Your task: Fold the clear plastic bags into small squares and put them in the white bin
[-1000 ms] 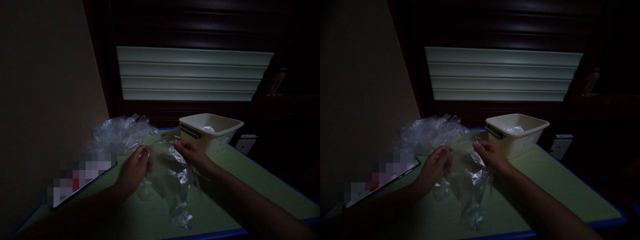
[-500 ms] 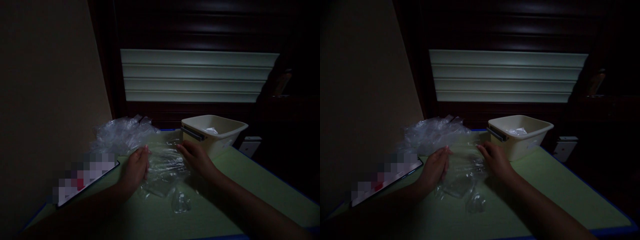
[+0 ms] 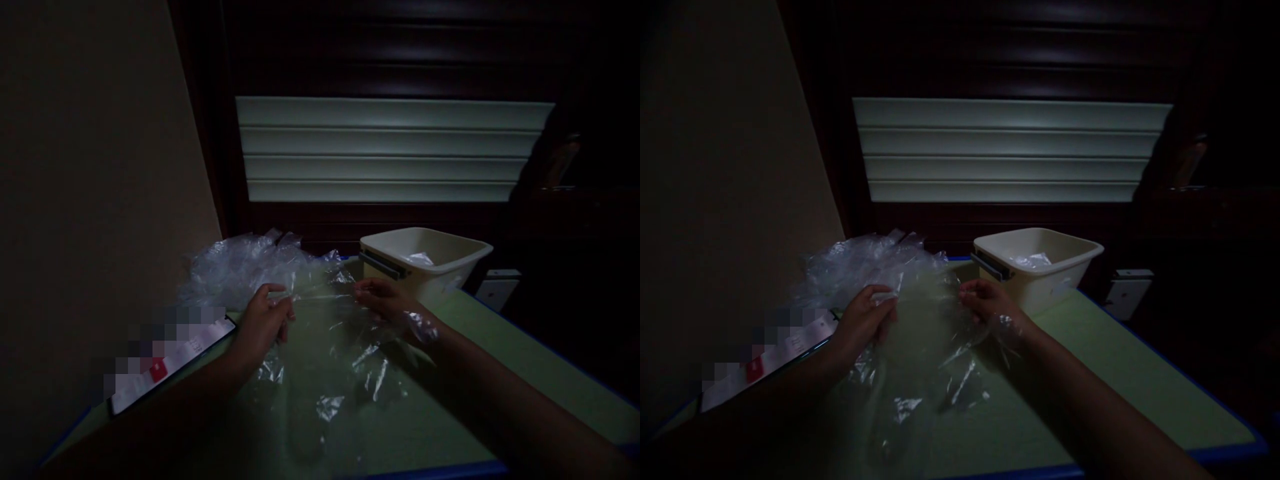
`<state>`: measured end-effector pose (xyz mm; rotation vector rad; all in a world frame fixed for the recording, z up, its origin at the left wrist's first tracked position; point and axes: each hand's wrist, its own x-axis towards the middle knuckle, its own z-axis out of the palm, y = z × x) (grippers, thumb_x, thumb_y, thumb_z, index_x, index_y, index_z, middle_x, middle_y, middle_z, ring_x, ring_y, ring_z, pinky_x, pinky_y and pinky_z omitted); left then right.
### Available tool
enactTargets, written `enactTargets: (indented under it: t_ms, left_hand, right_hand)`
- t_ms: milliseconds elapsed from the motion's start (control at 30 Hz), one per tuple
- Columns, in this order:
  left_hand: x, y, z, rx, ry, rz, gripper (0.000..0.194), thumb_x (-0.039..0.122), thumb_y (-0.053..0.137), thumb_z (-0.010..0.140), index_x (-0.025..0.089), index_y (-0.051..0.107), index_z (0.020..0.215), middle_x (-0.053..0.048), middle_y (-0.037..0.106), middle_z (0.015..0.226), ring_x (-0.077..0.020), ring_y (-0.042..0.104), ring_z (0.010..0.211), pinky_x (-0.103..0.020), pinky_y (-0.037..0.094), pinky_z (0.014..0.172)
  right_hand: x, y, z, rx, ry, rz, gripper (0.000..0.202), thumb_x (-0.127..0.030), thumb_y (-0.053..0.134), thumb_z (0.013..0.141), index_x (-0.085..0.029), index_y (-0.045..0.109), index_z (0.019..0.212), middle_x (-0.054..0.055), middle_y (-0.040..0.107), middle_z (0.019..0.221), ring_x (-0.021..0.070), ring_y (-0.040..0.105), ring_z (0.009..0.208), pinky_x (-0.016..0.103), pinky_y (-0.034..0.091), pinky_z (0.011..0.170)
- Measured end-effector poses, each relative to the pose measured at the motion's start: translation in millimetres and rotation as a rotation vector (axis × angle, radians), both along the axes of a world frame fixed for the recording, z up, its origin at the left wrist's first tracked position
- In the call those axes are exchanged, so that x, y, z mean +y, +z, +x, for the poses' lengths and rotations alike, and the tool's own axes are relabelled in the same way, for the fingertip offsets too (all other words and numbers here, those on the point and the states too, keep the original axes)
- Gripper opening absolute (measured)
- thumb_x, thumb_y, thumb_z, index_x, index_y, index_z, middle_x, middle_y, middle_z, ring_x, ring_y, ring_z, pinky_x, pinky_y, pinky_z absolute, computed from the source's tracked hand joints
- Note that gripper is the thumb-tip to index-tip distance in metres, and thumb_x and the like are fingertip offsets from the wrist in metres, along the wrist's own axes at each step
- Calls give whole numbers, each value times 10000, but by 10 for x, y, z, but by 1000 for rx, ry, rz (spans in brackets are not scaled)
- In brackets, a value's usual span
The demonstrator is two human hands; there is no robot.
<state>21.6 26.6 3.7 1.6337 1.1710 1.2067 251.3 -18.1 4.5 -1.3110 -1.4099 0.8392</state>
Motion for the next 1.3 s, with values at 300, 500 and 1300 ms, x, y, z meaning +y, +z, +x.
enactTargets:
  t_ms: [300,500,1300]
  left_hand:
    - [-63,-27,-59,494,-1,581,435,121,497,783,167,456,1213,-123,282,1400,-305,267,1318,-491,211,1094]
    - [-111,-103,-52,845,-491,609,447,328,541,857,157,499,1268,-116,451,1386,-231,428,1269,-339,357,1054]
    - [-178,-171,47,1207,-295,440,597,461,327,941,51,399,1368,-215,287,1453,-313,237,1363,-485,228,1089]
  right_hand:
    - [137,-251,-11,-352,37,-6,180,-283,559,908,-136,591,1007,24,625,908,131,612,710,293,527,619]
    - [96,-119,4,-540,-80,231,185,-295,554,894,-138,617,970,41,651,849,165,623,717,345,515,678]
    - [-181,-231,-409,-1037,142,116,613,-476,288,955,-43,397,1375,228,342,1446,316,280,1353,490,225,1083]
